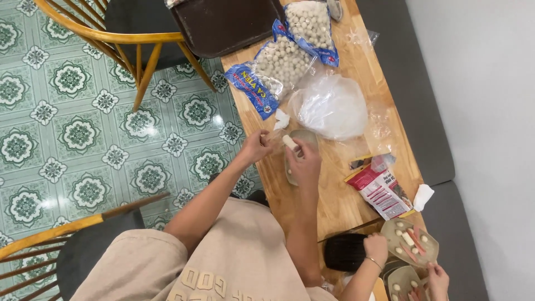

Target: The person is seen packaging meatballs and other small food items into plastic bags and small black containers on a dining table.

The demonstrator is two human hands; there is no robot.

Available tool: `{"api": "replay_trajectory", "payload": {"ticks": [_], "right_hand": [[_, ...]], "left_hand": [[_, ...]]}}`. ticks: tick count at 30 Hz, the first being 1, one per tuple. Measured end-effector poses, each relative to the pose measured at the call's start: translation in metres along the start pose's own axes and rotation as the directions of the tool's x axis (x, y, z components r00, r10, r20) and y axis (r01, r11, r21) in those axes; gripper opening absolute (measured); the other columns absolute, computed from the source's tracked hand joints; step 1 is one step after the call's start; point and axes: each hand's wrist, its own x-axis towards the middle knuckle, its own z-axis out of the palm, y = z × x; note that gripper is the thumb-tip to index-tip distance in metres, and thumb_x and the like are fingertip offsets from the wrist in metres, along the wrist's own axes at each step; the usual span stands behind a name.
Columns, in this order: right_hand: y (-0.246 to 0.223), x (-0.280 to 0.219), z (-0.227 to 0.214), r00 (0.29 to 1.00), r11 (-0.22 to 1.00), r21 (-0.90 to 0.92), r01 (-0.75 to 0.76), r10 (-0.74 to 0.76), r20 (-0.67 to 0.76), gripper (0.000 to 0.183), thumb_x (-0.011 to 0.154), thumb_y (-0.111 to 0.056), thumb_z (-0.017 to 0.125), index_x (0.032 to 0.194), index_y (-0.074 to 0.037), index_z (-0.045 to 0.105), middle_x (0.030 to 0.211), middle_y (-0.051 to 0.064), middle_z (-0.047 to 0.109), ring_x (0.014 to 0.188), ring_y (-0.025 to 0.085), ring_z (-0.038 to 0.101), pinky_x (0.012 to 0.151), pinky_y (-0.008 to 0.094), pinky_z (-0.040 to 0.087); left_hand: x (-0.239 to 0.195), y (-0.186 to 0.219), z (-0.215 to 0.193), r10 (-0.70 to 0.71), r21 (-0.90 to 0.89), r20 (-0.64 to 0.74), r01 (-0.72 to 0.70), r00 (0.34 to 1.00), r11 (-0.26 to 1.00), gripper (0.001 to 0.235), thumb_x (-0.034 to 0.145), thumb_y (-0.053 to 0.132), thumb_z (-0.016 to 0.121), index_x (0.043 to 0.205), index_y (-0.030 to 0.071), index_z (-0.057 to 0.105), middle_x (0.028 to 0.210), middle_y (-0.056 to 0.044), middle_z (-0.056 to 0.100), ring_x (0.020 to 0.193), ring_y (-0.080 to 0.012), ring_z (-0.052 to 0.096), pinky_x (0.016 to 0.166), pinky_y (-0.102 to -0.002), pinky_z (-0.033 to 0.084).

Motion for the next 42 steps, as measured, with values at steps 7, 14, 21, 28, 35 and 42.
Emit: {"api": "replay_trajectory", "payload": {"ticks": [7,14,21,28,35,42], "right_hand": [[-0.015,0.009,0.018,0.995,0.998,-0.003,-0.057,0.057,0.086,0.038,0.085,-0.016,0.08,0.119,-0.003,0.069,0.091,0.012,0.064,0.07,0.022,0.059,0.063,0.034,0.049],[0.128,-0.038,0.051,0.946,0.925,-0.198,-0.324,0.323,-0.036,0.022,0.091,-0.022,0.074,0.109,-0.009,0.075,0.096,0.012,0.072,0.087,0.03,0.068,0.078,0.04,0.053],[0.112,-0.051,0.068,0.975,0.872,-0.46,-0.17,0.217,0.052,0.029,0.082,-0.011,0.069,0.108,-0.016,0.078,0.106,0.014,0.071,0.103,0.035,0.063,0.088,0.047,0.051],[0.104,-0.043,0.064,0.974,0.863,-0.463,-0.203,0.227,-0.005,0.019,0.092,-0.02,0.068,0.106,-0.011,0.077,0.099,0.016,0.07,0.097,0.037,0.064,0.086,0.049,0.05],[0.095,-0.024,0.05,0.974,0.916,-0.335,-0.219,0.182,-0.138,0.023,0.097,-0.024,0.063,0.103,-0.004,0.072,0.093,0.015,0.072,0.096,0.037,0.064,0.086,0.048,0.049],[0.117,-0.059,0.073,0.984,0.885,-0.437,-0.158,0.176,-0.001,0.02,0.091,-0.02,0.066,0.098,-0.002,0.071,0.099,0.02,0.07,0.097,0.04,0.064,0.085,0.05,0.048]], "left_hand": [[-0.004,0.002,-0.003,0.028,0.045,0.008,-0.028,1.0,0.999,0.066,0.077,0.016,0.081,0.136,0.003,0.056,0.091,-0.007,0.07,0.082,-0.0169,0.069,0.072,-0.032,0.057],[-0.007,-0.007,0.01,0.011,0.012,0.007,-0.011,1.0,1.0,0.069,0.08,0.031,0.084,0.136,0.002,0.056,0.082,-0.007,0.068,0.072,-0.0163,0.066,0.063,-0.032,0.055],[-0.019,0.016,0.01,0.009,-0.085,0.043,-0.005,0.999,0.996,0.069,0.081,0.03,0.083,0.135,-0.001,0.054,0.079,-0.005,0.067,0.068,-0.013,0.067,0.058,-0.029,0.054],[-0.015,0.015,0.006,0.019,-0.04,0.027,-0.018,0.999,0.999,0.063,0.083,0.026,0.084,0.133,0.002,0.056,0.083,-0.006,0.064,0.071,-0.0139,0.064,0.063,-0.031,0.054],[-0.005,-0.005,0.023,-0.025,-0.159,0.009,0.026,1.0,0.987,0.035,0.097,0.018,0.06,0.128,0.002,0.057,0.084,-0.009,0.071,0.066,-0.0162,0.07,0.061,-0.032,0.056],[-0.012,-0.005,0.021,0.052,-0.009,-0.102,-0.054,0.993,0.999,0.032,0.093,0.022,0.071,0.117,0.003,0.063,0.075,-0.009,0.071,0.064,-0.0156,0.069,0.06,-0.033,0.053]]}}
